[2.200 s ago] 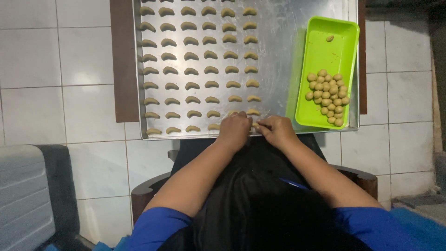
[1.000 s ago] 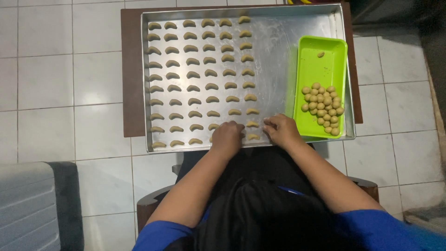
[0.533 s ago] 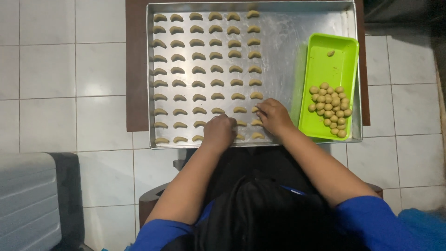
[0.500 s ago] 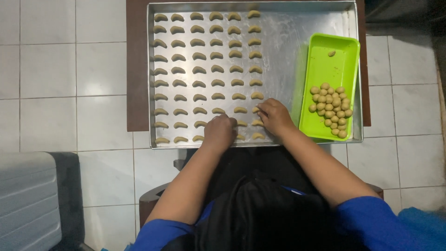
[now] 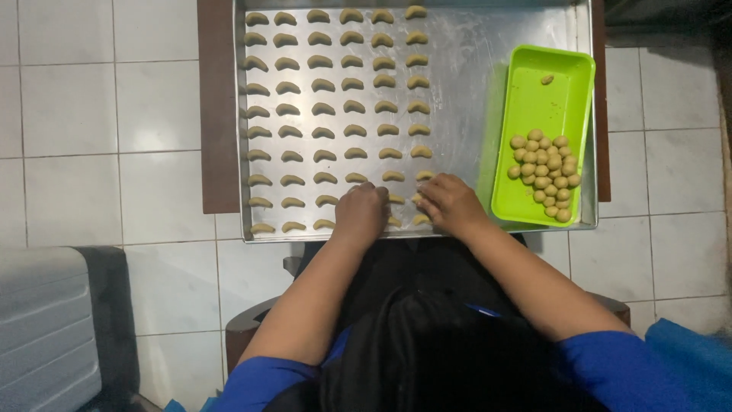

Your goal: Shaping small portions of dough into crescent shapes and arranging them on a baking tray.

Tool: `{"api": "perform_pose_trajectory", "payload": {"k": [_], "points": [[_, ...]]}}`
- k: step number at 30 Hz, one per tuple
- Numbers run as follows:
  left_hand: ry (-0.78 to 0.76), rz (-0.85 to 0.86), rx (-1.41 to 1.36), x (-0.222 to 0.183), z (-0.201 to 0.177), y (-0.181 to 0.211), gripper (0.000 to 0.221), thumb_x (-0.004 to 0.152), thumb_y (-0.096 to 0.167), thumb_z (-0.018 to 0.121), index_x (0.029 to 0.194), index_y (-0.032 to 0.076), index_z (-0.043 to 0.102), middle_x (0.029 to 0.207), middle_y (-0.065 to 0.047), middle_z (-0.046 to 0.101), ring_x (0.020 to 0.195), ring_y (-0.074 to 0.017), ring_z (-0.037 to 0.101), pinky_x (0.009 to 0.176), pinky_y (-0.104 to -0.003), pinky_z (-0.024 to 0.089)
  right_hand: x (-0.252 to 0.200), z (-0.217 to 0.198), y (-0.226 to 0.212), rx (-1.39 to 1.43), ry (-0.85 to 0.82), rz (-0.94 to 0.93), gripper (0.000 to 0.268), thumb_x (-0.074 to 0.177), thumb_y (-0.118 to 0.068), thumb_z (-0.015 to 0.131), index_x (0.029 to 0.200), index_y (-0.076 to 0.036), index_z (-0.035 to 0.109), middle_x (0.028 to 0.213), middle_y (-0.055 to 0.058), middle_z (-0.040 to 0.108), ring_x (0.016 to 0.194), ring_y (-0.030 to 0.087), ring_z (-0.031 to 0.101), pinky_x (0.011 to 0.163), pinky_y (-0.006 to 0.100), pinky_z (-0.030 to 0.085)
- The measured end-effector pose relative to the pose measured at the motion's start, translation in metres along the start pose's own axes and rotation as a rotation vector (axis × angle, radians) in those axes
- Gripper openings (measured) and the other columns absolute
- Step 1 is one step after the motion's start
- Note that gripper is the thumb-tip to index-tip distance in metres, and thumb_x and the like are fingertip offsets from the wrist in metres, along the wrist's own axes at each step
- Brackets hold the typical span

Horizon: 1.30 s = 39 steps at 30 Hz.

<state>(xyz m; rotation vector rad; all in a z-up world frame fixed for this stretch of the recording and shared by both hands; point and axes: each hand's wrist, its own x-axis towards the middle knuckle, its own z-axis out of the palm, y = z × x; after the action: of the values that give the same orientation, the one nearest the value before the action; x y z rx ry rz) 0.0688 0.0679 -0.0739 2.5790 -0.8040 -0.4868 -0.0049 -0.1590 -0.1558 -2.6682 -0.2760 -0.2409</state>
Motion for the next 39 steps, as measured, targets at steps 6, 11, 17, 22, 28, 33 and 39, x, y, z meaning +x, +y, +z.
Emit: {"api": "perform_pose_trajectory", "payload": {"k": [6,11,17,22,28,33,39], "points": [[0.024,-0.014,-0.004,-0.003,-0.001,0.004,0.022,0.081,0.005,0.080,0.103,0.003,0.077,0.090,-0.017,0.074,0.087,-0.0330,0.075,0.077,-0.044,0.062,0.002,0.014,0.004,-0.006,-0.080,-0.008,0.010,0.092,-0.017,0.076,0.088,-0.008,0.074,0.089,0.011,0.070,0.092,0.031,0.072,0.085,0.038,0.058],[-0.032,0.025,-0.007,-0.007,-0.006,0.011,0.021,0.080,0.006,0.080,0.101,0.006,0.078,0.089,-0.015,0.074,0.086,-0.0311,0.074,0.077,-0.042,0.062,-0.001,0.005,0.001,-0.017,-0.089,-0.003,0.012,0.093,-0.021,0.075,0.090,-0.010,0.074,0.093,0.009,0.071,0.095,0.029,0.071,0.087,0.036,0.057],[-0.075,0.046,0.073,-0.002,0.011,0.005,0.016,0.082,0.008,0.079,0.097,0.008,0.080,0.083,-0.014,0.073,0.080,-0.0290,0.074,0.073,-0.040,0.062,-0.011,-0.018,-0.017,-0.055,-0.138,-0.042,0.014,0.089,-0.026,0.079,0.089,-0.013,0.075,0.092,0.007,0.070,0.094,0.027,0.071,0.088,0.038,0.056],[-0.107,0.056,0.106,-0.003,0.008,0.010,0.015,0.083,0.006,0.077,0.098,0.008,0.080,0.083,-0.015,0.072,0.080,-0.0304,0.073,0.072,-0.042,0.062,-0.023,-0.014,-0.009,-0.100,-0.188,-0.052,0.009,0.084,-0.023,0.079,0.082,-0.016,0.074,0.090,0.003,0.069,0.091,0.024,0.070,0.085,0.036,0.056],[-0.182,0.150,0.006,-0.017,-0.022,0.041,0.019,0.083,0.007,0.078,0.102,0.005,0.079,0.088,-0.019,0.073,0.086,-0.0350,0.074,0.074,-0.044,0.062,-0.042,-0.040,0.011,-0.066,-0.089,0.034,0.018,0.090,-0.035,0.072,0.087,-0.017,0.075,0.088,0.004,0.068,0.091,0.027,0.070,0.085,0.038,0.056],[-0.110,0.254,0.134,-0.015,0.038,0.042,0.009,0.082,0.007,0.077,0.090,0.006,0.080,0.076,-0.016,0.072,0.077,-0.0329,0.074,0.067,-0.042,0.062,-0.081,-0.058,0.054,-0.316,0.177,0.242,0.024,0.073,-0.043,0.081,0.087,-0.026,0.072,0.089,-0.002,0.061,0.089,0.022,0.067,0.079,0.036,0.052],[0.086,0.357,0.336,-0.020,0.074,0.038,0.005,0.080,0.007,0.072,0.078,0.009,0.077,0.069,-0.008,0.069,0.067,-0.0241,0.070,0.055,-0.036,0.056,-0.104,-0.048,0.076,-0.074,0.072,0.325,0.017,0.079,-0.013,0.080,0.097,-0.012,0.079,0.090,0.010,0.071,0.086,0.033,0.070,0.080,0.041,0.055]]}}
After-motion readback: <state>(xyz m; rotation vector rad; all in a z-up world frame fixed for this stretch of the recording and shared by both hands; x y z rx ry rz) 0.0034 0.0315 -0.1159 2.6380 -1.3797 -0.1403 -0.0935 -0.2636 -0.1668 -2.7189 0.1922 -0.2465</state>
